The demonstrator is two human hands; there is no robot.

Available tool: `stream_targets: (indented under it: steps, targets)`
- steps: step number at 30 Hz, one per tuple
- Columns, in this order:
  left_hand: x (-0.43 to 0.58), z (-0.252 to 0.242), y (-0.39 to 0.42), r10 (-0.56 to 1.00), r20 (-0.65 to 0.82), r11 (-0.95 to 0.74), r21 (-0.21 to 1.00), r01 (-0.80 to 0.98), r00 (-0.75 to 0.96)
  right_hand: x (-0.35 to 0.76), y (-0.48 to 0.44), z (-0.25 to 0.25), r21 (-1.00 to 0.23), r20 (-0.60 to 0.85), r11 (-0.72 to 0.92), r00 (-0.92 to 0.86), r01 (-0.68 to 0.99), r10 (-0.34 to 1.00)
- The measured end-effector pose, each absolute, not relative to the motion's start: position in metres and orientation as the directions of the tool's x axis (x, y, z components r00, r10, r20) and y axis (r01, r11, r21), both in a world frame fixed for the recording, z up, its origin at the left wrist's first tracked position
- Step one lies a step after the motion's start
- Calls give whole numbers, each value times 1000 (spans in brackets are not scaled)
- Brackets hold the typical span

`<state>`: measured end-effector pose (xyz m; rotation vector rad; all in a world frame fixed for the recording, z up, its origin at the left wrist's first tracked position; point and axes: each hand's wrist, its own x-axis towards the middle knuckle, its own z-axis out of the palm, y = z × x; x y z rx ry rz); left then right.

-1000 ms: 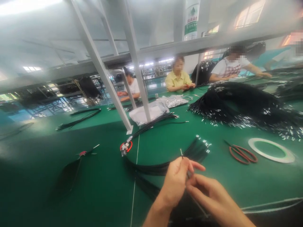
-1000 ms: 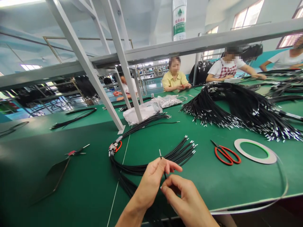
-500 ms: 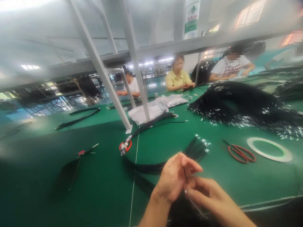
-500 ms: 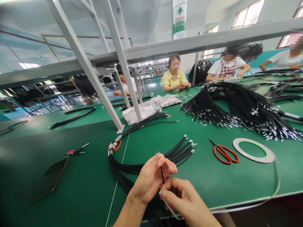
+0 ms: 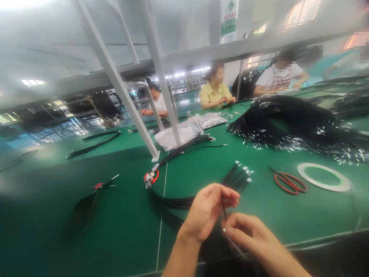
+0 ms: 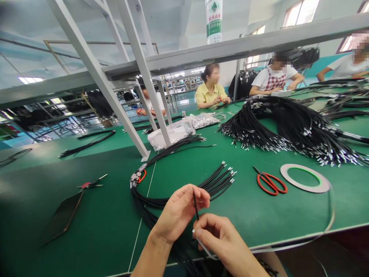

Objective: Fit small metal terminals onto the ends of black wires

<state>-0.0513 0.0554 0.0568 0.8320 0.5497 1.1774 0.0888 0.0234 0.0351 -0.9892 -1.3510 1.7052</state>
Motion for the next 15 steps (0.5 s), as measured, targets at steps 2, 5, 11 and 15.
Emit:
stream_targets:
  steps: [2, 5, 11, 15]
  targets:
    - [-46, 54, 56, 946, 24, 176, 798, -577, 322, 89, 23, 33, -980, -131, -180, -415, -81, 900]
    - [-40, 45, 54, 936, -15, 220, 807, -548, 353, 90, 22, 30, -980, -123, -172, -375, -100, 919]
    - [-40, 48, 46, 986, 14, 67, 879, -472, 166, 104, 23, 32, -993, -33, -63, -275, -101, 961]
    - [-38, 55, 40, 988, 41, -3, 968, -251, 148, 123, 19, 34, -999, 12, 7, -109, -45, 994]
